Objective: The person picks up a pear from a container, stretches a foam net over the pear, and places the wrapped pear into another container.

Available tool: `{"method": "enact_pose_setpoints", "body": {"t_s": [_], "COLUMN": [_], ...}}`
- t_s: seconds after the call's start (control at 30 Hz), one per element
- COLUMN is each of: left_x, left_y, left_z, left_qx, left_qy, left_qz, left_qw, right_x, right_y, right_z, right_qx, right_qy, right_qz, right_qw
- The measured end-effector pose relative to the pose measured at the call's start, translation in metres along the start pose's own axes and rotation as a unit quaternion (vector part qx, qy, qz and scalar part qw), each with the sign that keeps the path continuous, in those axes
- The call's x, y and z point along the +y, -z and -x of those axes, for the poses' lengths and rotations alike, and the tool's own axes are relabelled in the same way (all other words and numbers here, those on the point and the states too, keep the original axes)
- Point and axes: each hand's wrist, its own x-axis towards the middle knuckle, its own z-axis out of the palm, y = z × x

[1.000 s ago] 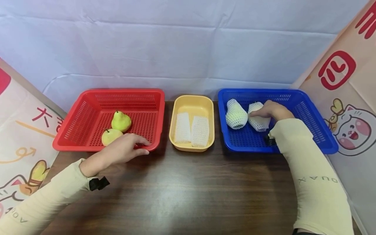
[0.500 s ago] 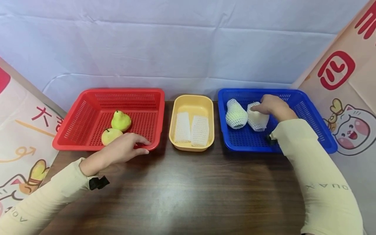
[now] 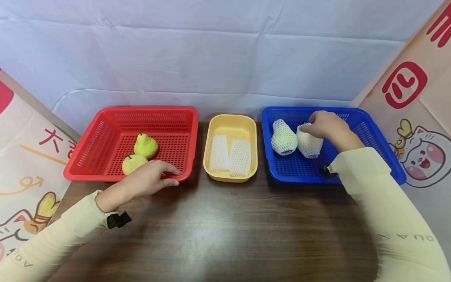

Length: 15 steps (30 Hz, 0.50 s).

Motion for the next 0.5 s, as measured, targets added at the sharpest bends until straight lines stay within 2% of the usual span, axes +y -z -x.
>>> {"method": "enact_pose_setpoints", "body": {"t_s": [0.17,0.3,0.5], "left_x": [0.000,0.001,0.001], "left_y": [0.000,0.001,0.001], "left_z": [0.001,0.002,0.002], "left_qx": [0.003,0.005,0.002], "left_qy": [-0.001,-0.002,-0.001], "left_qz": [-0.001,-0.004,-0.006], "left_qw": [1.0000,1.0000,1.0000], "right_x": [-0.006,-0.015,-0.039], "right_y": [-0.001,-0.009,-0.024], "right_z": [0.013,0.028,0.053], "right_qx": [0.026,0.040,0.051], "right_qy": [0.029,0.060,0.104], "right_qz": [-0.008,-0.015,0.009], "right_qw": [0.999,0.997,0.993]}}
